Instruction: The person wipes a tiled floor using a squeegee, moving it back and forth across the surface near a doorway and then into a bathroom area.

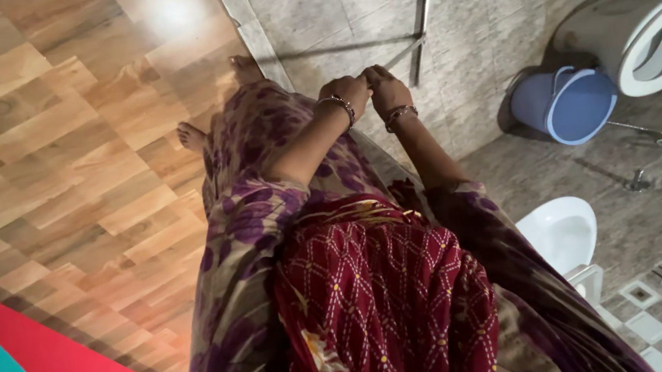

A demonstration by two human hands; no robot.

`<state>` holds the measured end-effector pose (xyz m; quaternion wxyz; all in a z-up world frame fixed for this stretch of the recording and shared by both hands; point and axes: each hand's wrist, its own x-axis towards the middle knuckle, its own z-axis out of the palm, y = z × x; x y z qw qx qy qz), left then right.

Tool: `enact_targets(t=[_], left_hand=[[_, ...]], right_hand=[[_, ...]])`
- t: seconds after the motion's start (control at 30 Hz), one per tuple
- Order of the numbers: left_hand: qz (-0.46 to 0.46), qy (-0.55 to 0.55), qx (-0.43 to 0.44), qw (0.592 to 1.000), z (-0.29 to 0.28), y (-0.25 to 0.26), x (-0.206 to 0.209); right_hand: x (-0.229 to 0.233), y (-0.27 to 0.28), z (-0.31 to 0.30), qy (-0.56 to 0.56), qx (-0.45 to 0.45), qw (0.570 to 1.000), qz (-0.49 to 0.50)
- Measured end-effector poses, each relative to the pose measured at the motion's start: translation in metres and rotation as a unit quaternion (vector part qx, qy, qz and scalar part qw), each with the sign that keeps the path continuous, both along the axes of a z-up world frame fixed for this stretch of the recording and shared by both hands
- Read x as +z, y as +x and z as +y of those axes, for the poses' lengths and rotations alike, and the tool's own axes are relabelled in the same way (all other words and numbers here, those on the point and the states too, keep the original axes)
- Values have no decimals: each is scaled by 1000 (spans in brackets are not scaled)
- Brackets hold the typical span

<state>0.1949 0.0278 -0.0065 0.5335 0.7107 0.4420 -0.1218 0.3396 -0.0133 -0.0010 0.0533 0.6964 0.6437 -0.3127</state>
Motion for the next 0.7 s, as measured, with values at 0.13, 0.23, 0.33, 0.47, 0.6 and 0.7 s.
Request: enact_targets(t=[0.13, 0.23, 0.33, 0.47, 0.6, 0.7], left_hand=[[1, 9, 0, 1000, 6, -8, -4], [20, 14, 16, 1000, 7, -23, -9], [32, 42, 28, 998, 10, -55, -5], [77, 16, 86, 993, 1, -130, 32], [67, 30, 139, 988, -30, -204, 57], [48, 44, 207, 976, -67, -246, 68]], right_hand=[[3, -8, 4, 3, -18, 1000, 18], [6, -25, 12, 27, 38, 999, 17], [7, -52, 21, 20, 71, 997, 34], [2, -106, 25, 34, 122, 991, 44], [-15, -159, 12, 56, 269, 961, 22], [-23, -201, -7, 50, 308, 950, 25]])
